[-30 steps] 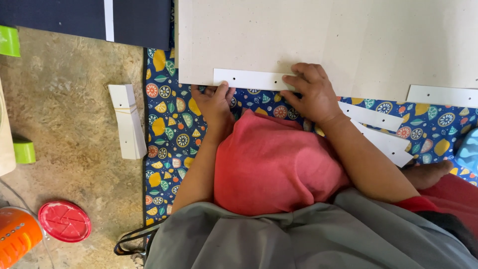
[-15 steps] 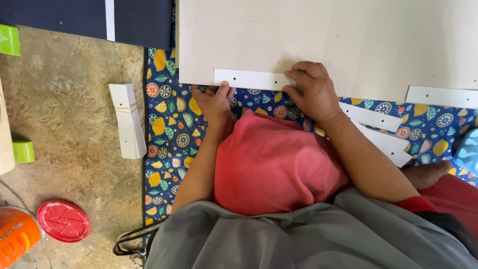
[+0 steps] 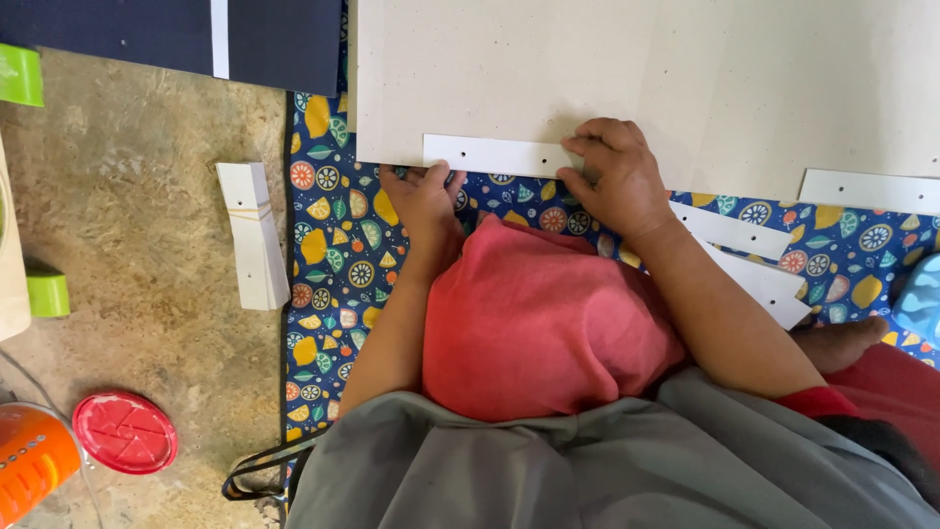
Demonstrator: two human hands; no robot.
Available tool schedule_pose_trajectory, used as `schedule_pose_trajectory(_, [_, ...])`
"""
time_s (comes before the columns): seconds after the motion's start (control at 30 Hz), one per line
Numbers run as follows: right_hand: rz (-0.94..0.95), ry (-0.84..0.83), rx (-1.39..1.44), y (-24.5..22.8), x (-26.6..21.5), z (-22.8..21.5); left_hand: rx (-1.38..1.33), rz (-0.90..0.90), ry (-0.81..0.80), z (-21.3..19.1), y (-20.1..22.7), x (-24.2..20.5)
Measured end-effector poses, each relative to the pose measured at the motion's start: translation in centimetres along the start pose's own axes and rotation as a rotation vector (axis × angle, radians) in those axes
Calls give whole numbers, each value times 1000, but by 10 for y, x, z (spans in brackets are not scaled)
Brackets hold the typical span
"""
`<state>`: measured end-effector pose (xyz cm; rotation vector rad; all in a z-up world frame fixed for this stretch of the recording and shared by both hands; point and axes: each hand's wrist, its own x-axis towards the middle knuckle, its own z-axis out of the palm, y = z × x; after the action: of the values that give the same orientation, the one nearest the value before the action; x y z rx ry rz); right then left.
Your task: Assembling cardboard components by applying glue to small strips and attaching them to a larger board to create a structure.
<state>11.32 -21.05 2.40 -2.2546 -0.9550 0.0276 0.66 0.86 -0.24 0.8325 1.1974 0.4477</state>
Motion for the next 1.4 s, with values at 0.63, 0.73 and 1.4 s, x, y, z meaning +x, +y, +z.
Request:
schedule_pose_trajectory(0.63, [61,-81,57,2,2,-5,-6,62,-17,8,4,-10])
schedule_pose_trajectory(0.73, [69,-71,44,3,0,-2,31,62,11,9,4,-10])
schedule_pose_trajectory(1.4, [61,-61,67,6,0,-2,18,75,45,8,-4,0])
